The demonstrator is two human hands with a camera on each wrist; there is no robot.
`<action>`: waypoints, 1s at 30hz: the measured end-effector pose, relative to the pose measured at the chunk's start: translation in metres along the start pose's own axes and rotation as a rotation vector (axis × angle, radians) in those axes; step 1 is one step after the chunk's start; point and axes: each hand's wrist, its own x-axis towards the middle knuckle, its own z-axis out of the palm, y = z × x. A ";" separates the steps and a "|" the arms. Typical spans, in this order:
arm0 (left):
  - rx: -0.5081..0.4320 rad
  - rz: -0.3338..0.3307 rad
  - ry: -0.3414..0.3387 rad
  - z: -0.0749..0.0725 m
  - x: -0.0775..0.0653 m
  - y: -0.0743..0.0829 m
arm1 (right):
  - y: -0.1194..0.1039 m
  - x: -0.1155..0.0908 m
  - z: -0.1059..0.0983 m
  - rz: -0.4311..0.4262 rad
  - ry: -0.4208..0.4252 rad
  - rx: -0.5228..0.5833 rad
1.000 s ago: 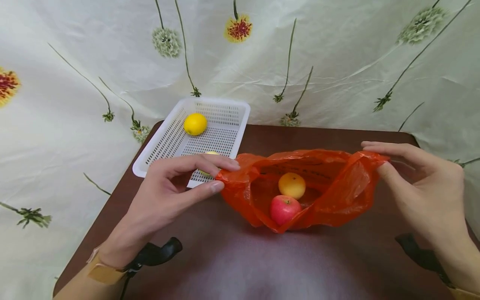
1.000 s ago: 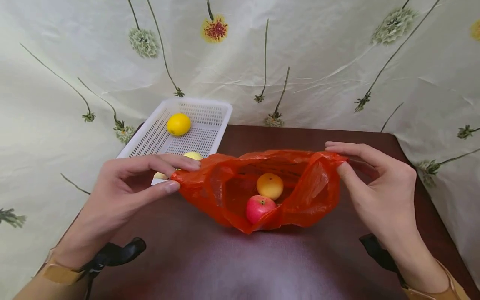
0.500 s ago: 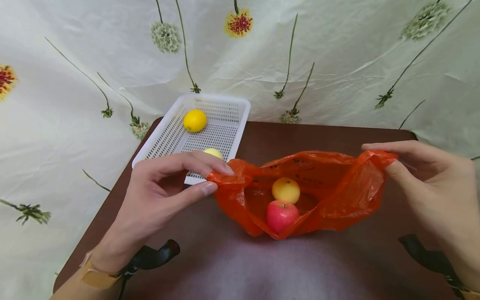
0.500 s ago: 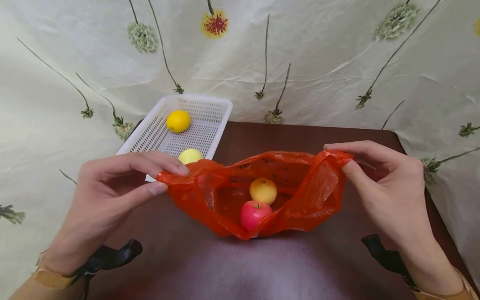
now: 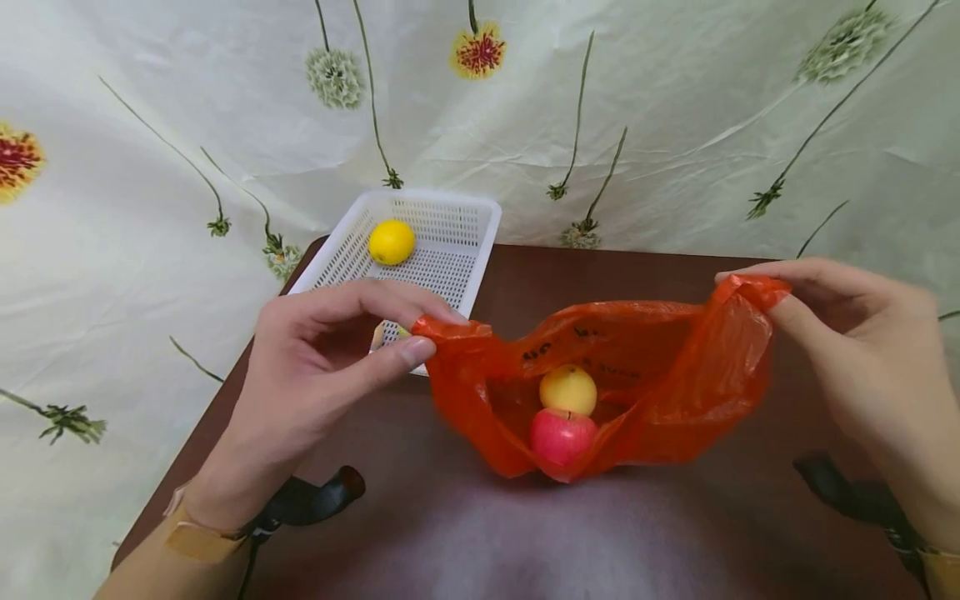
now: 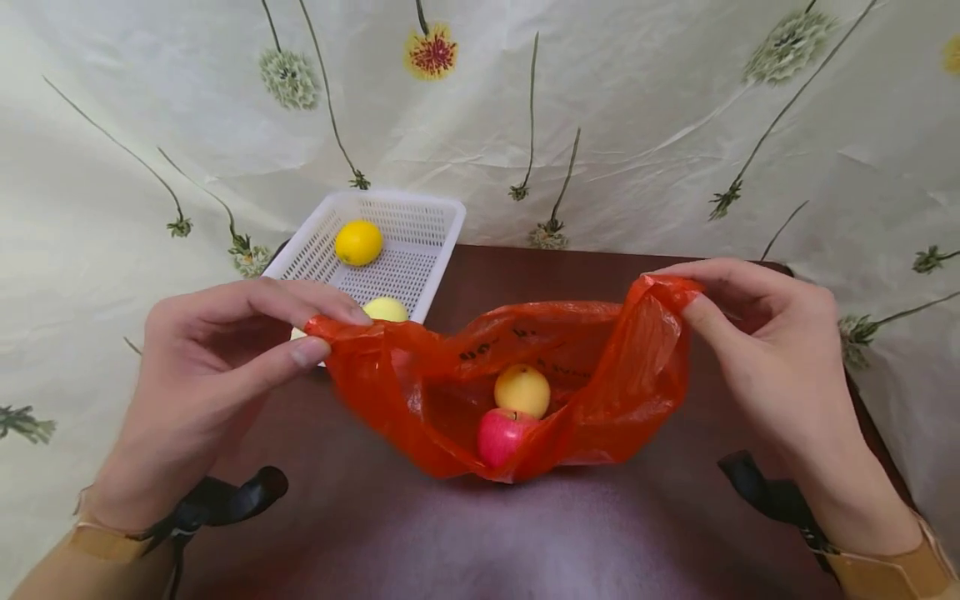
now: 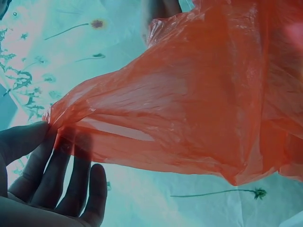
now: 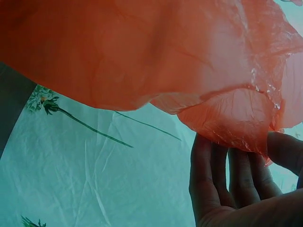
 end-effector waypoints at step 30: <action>0.058 -0.229 0.067 -0.006 0.070 -0.073 | 0.041 0.041 0.028 0.032 -0.122 0.196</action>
